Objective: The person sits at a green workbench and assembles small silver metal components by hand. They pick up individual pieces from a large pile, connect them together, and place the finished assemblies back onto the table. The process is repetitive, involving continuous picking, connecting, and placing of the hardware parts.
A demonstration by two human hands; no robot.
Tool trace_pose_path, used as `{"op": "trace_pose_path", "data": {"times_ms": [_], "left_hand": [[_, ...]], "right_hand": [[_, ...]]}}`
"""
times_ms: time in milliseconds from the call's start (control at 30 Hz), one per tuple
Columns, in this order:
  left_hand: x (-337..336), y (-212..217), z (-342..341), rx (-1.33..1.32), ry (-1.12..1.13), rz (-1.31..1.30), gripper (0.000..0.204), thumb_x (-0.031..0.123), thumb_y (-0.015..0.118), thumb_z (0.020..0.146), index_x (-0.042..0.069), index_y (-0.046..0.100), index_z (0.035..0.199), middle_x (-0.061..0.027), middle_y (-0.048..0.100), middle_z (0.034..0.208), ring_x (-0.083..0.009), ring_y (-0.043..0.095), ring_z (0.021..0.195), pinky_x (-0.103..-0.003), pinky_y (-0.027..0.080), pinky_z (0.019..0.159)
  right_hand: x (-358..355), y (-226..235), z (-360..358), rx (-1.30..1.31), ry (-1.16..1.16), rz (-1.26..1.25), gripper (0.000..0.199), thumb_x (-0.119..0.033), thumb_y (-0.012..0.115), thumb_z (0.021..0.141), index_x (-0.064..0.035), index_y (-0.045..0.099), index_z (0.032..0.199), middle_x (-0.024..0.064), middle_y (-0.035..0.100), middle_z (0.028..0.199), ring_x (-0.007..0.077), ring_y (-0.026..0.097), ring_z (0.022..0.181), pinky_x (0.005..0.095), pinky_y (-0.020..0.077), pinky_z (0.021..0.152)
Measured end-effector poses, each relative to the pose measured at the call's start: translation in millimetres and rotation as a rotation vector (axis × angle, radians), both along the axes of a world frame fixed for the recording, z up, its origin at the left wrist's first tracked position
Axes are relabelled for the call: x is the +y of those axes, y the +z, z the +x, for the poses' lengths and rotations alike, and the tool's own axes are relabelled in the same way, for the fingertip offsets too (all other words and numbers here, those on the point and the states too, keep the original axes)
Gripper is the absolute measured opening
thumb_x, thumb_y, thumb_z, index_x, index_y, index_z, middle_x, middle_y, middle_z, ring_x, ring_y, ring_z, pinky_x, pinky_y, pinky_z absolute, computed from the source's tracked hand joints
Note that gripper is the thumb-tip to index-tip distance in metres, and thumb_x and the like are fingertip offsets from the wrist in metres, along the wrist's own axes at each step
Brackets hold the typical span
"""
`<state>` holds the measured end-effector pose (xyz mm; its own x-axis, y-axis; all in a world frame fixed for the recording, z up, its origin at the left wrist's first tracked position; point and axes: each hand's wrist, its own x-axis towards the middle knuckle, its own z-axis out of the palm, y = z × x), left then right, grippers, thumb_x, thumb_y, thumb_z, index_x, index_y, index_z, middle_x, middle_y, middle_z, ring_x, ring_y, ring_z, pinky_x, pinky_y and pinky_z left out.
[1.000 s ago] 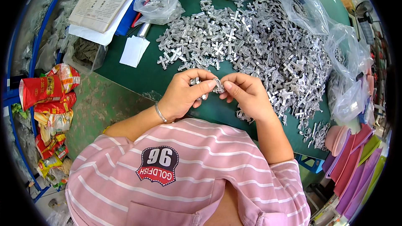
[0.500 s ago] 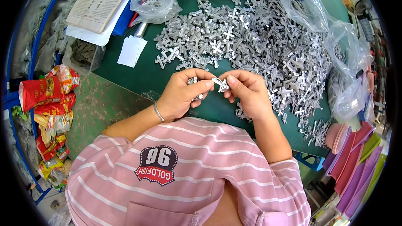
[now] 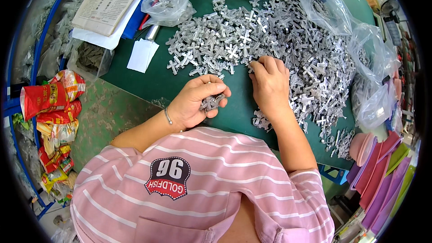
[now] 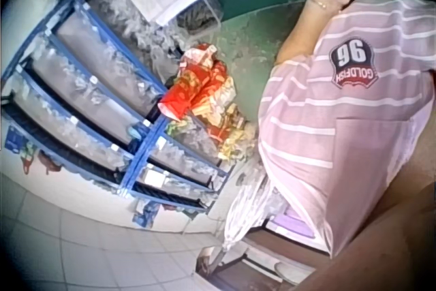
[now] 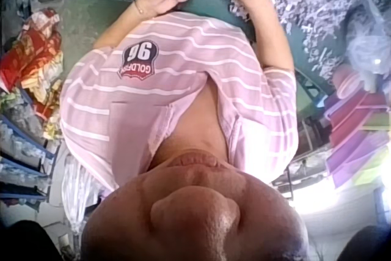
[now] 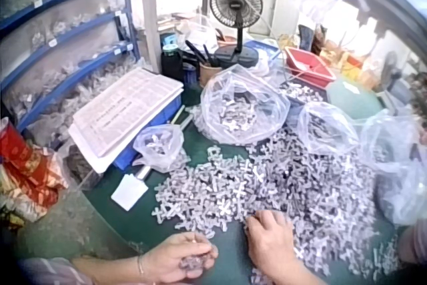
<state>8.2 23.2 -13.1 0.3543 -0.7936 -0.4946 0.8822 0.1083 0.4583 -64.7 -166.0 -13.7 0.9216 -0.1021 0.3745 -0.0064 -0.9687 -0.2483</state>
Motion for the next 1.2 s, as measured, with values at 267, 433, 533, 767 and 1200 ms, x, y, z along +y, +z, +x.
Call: {"op": "trace_pose_path", "data": {"times_ms": [267, 433, 533, 767, 1200], "left_hand": [[-2.7, 8.4, -4.1, -0.214, -0.012, 0.141, 0.015, 0.006, 0.057, 0.082, 0.003, 0.053, 0.095, -0.0102, 0.057, 0.086, -0.0128, 0.055, 0.068, -0.019, 0.04, 0.041], [-5.8, 8.8, -5.9, -0.395, -0.044, 0.188, 0.018, 0.007, 0.059, 0.08, -0.002, 0.054, 0.095, -0.0084, 0.058, 0.084, -0.01, 0.056, 0.068, -0.019, 0.04, 0.042], [-4.6, 9.2, -5.3, -0.391, -0.06, 0.186, 0.015, 0.006, 0.058, 0.081, -0.002, 0.054, 0.093, -0.0083, 0.057, 0.083, -0.0105, 0.055, 0.067, -0.019, 0.04, 0.042], [-4.3, 8.2, -3.5, -0.293, -0.04, 0.16, 0.014, 0.005, 0.058, 0.081, -0.001, 0.054, 0.092, -0.0082, 0.056, 0.08, -0.0115, 0.055, 0.066, -0.019, 0.041, 0.042], [-2.6, 9.4, 2.3, -0.007, 0.059, 0.078, 0.017, 0.019, 0.045, 0.089, 0.004, 0.053, 0.092, -0.0113, 0.059, 0.087, -0.0163, 0.057, 0.067, -0.023, 0.04, 0.038]], "right_hand": [[5.7, 0.1, -5.1, -0.036, -0.024, 0.574, 0.013, -0.003, 0.06, 0.076, -0.0013, 0.06, 0.089, 0.0075, 0.058, 0.079, 0.0213, 0.057, 0.071, 0.03, 0.0451, 0.059], [20.1, 12.7, -13.2, 0.252, -0.12, 1.567, 0.017, -0.007, 0.056, 0.085, 0.0046, 0.061, 0.095, 0.0078, 0.063, 0.08, 0.0114, 0.059, 0.067, 0.0215, 0.047, 0.052], [19.2, 14.7, -14.1, 0.272, -0.136, 1.713, 0.017, -0.006, 0.056, 0.084, 0.0055, 0.06, 0.096, 0.0097, 0.063, 0.08, 0.0134, 0.06, 0.067, 0.0226, 0.0489, 0.053], [17.7, 15.1, -14.5, 0.285, -0.145, 1.816, 0.019, -0.007, 0.055, 0.085, 0.0065, 0.059, 0.097, 0.0128, 0.063, 0.082, 0.0157, 0.062, 0.069, 0.0242, 0.0519, 0.055], [22.6, 26.6, -1.4, -0.022, 0.407, 0.809, 0.009, 0.0, 0.062, 0.073, 0.0003, 0.062, 0.082, 0.0112, 0.062, 0.08, 0.0256, 0.06, 0.074, 0.0316, 0.0479, 0.066]]}}
